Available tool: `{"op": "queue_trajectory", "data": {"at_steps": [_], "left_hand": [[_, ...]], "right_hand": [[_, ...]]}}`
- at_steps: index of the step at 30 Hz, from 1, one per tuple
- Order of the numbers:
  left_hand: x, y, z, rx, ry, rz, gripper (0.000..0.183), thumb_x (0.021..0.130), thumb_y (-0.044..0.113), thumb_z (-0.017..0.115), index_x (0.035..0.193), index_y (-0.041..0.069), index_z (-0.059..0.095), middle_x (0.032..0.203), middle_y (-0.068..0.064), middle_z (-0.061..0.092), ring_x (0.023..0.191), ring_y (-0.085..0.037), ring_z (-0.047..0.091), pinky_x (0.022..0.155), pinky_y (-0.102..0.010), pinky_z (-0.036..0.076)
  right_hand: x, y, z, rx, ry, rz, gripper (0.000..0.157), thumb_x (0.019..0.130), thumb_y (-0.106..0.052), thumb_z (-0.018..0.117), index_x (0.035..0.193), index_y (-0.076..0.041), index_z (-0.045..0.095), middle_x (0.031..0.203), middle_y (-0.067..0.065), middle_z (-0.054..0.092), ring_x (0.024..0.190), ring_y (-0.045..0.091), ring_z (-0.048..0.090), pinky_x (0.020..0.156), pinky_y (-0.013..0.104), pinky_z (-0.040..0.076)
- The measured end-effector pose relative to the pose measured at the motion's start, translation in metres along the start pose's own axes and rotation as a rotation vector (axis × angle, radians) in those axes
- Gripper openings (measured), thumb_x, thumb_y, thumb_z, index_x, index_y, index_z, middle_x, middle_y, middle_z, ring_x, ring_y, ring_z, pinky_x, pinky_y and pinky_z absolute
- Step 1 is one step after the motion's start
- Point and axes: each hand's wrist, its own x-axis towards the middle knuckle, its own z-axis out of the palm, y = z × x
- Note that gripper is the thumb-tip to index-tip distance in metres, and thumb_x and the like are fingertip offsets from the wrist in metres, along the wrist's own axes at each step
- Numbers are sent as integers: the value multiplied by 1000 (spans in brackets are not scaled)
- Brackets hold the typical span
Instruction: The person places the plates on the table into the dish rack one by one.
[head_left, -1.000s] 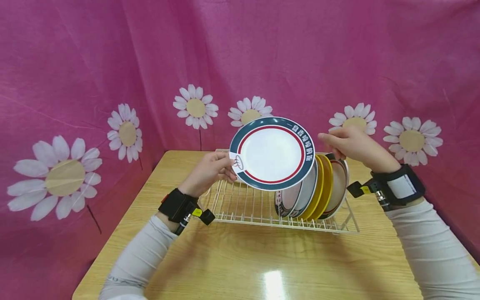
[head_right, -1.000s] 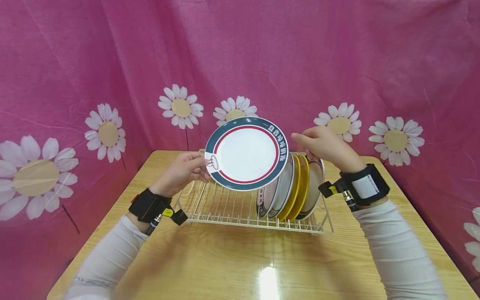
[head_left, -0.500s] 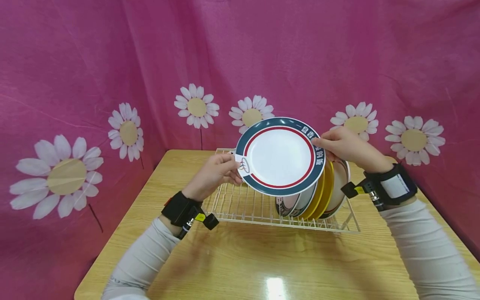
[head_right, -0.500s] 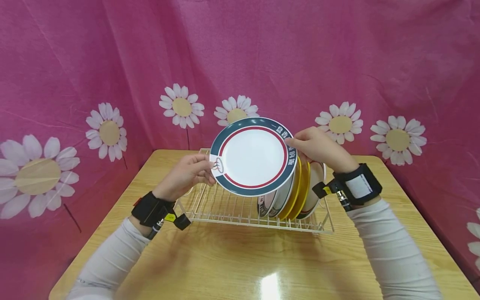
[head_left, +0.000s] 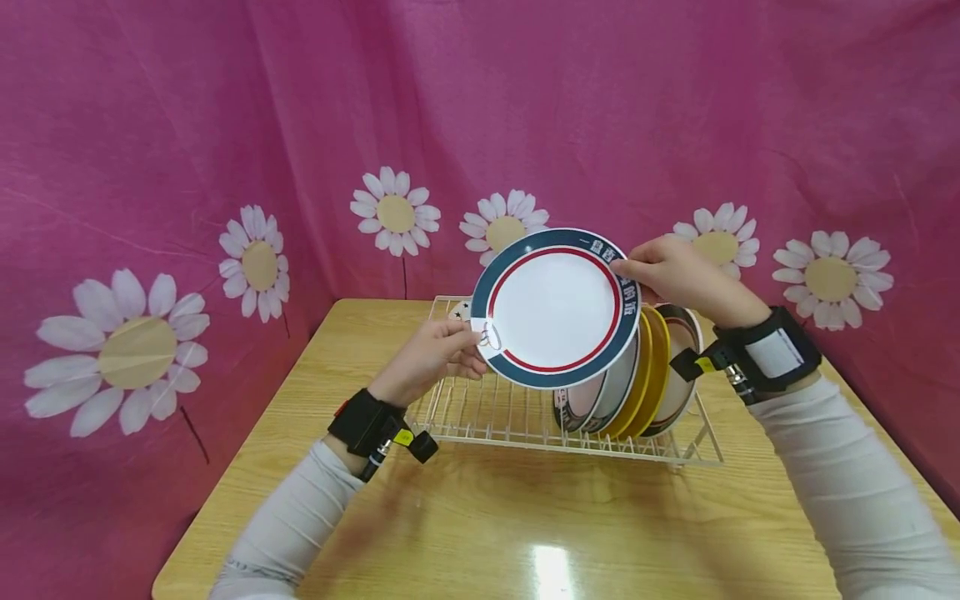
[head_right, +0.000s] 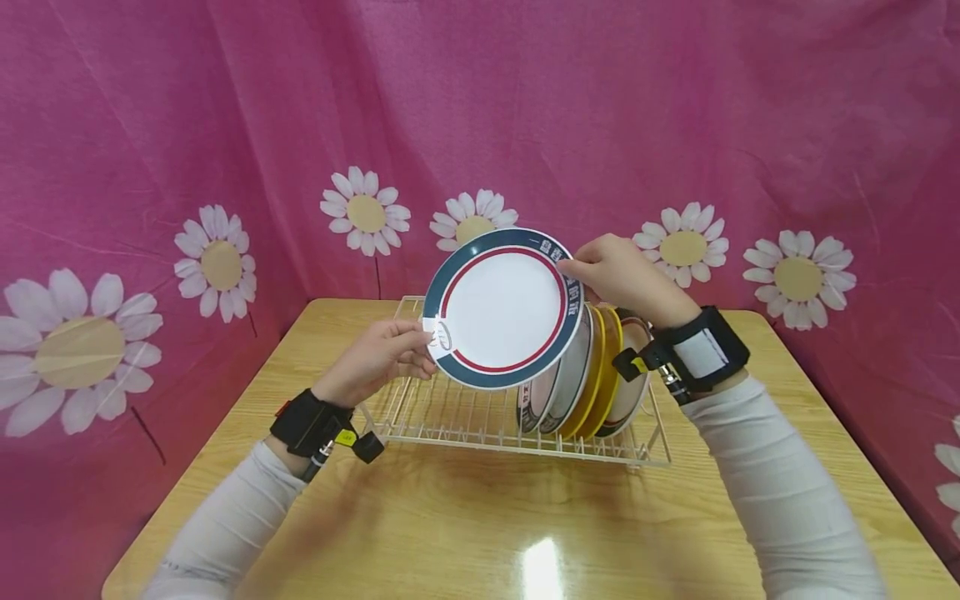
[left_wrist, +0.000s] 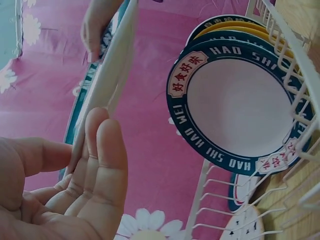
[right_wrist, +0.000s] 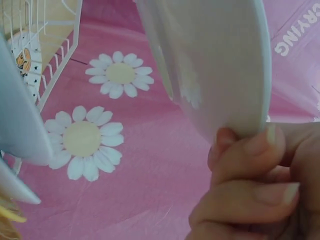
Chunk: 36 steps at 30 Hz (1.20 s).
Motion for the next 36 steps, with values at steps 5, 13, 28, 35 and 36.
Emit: {"op": "queue_trajectory", "data": {"at_steps": [5,13,28,35,36], "left_hand": [[-2,-7,0,-23,-16,-29,29,101,19,52,113,-6,62,83,-6,71,75,-16,70,76,-30,59],[-13,-14,-8,66,91,-35,31,102,20,50,124,0,58,88,-2,70,74,-14,65,75,-28,56],[-34,-46,-46,919,501,-89,40,97,32,57,116,-3,66,101,-18,69,81,-25,63,72,-38,51],[-32,-57,-51,829,410,-141,37,97,21,56,122,-6,63,97,-18,70,73,-20,63,65,-32,50],[-32,-58,-52,806,409,-141,36,97,19,56,123,-6,62,97,-18,70,70,-18,62,62,-30,48]], "right_hand": [[7,-14,-5,-22,46,-20,40,99,-34,55,83,-2,71,55,2,46,53,19,44,49,28,36],[23,-34,-8,-142,135,-22,41,99,-31,54,75,-1,70,54,5,50,56,21,47,49,29,37],[53,-62,5,-445,38,104,23,92,-19,55,81,-2,64,66,8,53,64,27,54,50,34,43],[57,-58,22,-502,-26,120,21,88,-16,54,93,0,68,89,19,67,76,34,62,60,48,52],[58,-57,25,-503,-31,121,21,88,-15,54,95,-1,68,93,20,68,78,35,63,61,49,53]]}}
